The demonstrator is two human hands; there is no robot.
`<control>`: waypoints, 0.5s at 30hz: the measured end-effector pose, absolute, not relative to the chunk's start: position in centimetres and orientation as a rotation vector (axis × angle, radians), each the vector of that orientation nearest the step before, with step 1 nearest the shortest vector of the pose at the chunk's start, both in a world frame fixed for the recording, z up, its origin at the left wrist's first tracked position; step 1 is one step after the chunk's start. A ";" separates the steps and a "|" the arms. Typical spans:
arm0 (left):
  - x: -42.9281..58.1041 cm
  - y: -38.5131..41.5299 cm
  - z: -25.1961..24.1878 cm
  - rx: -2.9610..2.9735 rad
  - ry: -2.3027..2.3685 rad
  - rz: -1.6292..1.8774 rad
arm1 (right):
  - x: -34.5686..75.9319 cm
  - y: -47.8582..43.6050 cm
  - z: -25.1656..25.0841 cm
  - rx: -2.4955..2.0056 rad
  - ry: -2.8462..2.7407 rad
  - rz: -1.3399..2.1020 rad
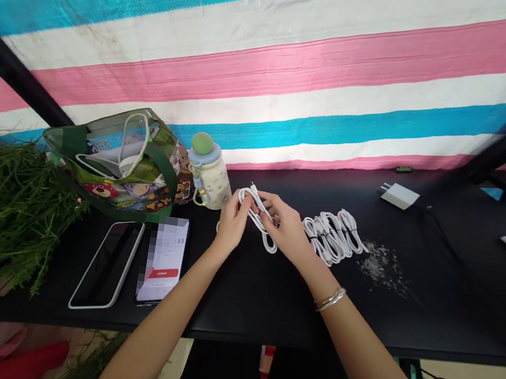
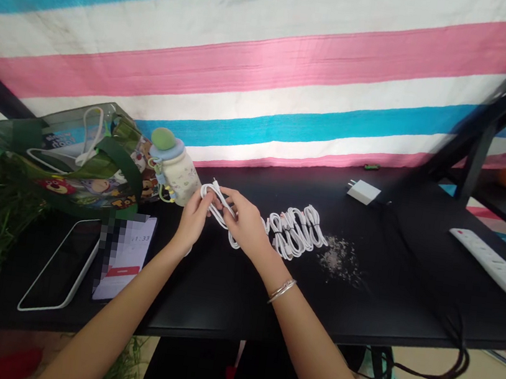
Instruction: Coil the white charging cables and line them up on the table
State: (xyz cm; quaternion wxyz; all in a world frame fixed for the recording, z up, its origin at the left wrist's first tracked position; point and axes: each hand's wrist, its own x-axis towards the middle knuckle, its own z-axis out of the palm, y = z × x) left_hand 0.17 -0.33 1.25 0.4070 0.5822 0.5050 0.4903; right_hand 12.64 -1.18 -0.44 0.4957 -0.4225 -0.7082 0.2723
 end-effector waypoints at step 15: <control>-0.2 -0.7 1.7 1.628 1.676 1.133 | 12.4 -1.5 -0.3 -1.028 -1.760 0.582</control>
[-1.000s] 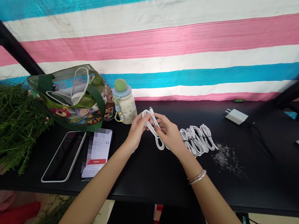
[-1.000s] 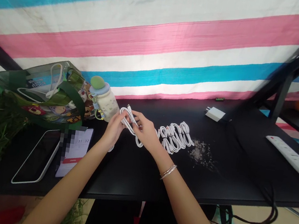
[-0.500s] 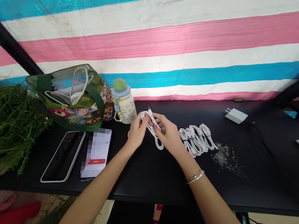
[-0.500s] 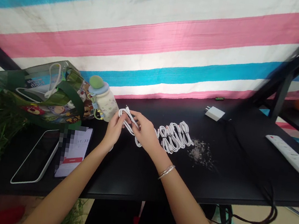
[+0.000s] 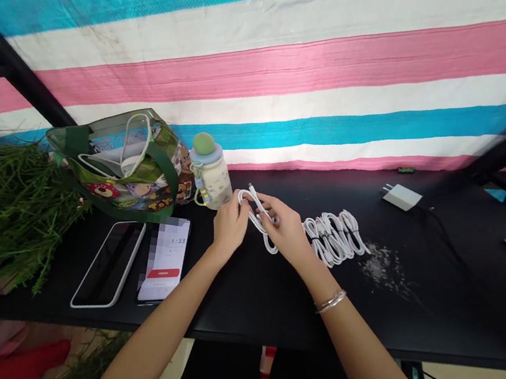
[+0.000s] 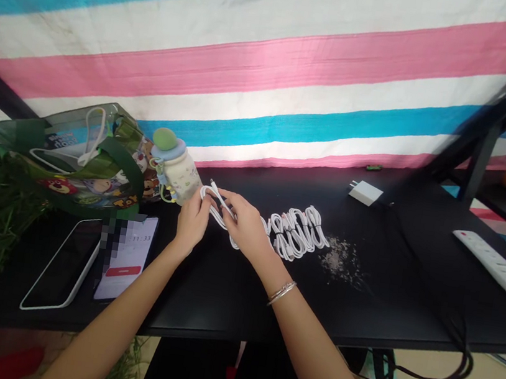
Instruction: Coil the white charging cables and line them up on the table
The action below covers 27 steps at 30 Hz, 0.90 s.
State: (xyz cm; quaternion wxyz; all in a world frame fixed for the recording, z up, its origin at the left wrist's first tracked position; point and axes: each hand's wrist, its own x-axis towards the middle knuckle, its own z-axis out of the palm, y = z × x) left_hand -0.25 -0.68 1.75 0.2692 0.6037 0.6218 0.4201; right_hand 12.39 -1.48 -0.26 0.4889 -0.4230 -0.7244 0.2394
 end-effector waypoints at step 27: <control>-0.5 -0.2 1.1 1.522 1.295 1.343 | 12.2 -1.2 -0.8 -1.024 -1.757 0.560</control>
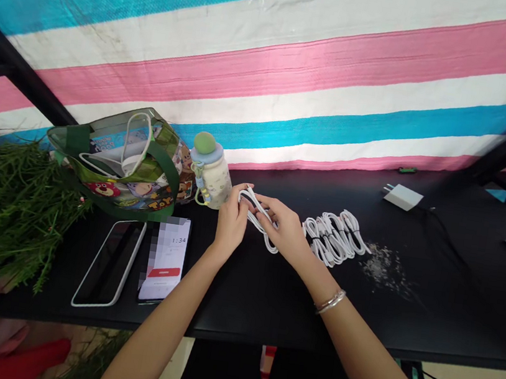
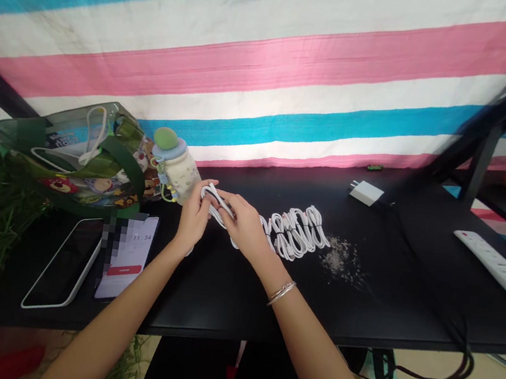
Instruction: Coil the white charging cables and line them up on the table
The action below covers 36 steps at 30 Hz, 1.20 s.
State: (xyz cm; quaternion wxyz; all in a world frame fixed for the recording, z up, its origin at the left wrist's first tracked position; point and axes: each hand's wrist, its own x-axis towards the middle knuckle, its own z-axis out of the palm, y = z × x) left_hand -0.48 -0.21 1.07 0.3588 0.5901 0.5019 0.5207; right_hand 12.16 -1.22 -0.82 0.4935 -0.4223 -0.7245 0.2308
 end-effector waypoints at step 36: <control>0.0 -0.8 1.3 1.502 1.039 1.514 | 11.8 -1.3 -0.5 -0.880 -1.315 1.117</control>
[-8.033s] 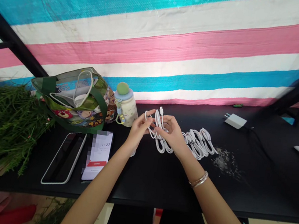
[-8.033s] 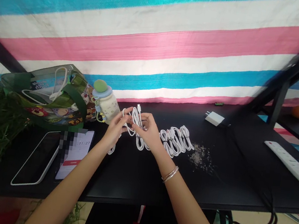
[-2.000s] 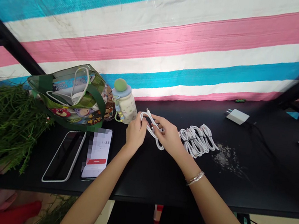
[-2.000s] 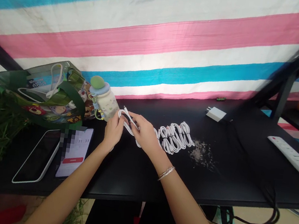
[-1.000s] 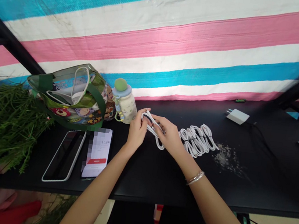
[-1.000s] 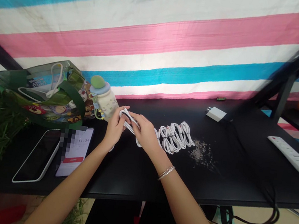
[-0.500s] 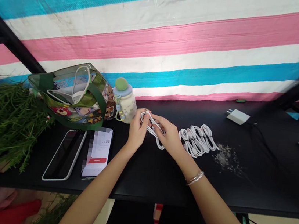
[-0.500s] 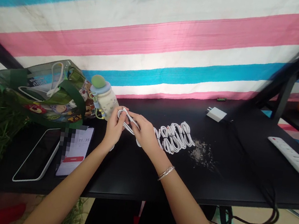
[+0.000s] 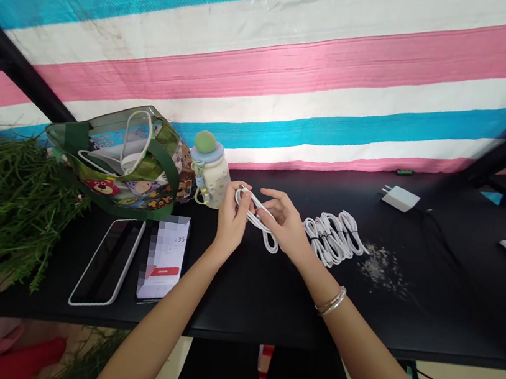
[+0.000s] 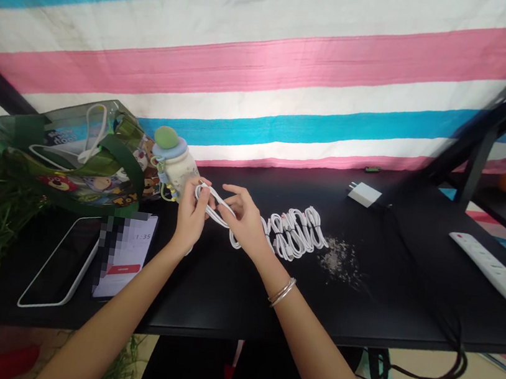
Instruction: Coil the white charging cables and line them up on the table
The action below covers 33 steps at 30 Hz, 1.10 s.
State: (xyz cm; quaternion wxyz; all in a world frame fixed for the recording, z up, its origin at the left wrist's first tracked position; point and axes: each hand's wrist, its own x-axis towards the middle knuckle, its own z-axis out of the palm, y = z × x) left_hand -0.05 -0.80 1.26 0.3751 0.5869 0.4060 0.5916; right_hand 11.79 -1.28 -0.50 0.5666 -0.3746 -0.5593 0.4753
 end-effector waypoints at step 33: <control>0.3 0.0 0.4 1.134 1.005 1.659 | 10.5 -2.0 0.6 -0.609 -0.363 1.817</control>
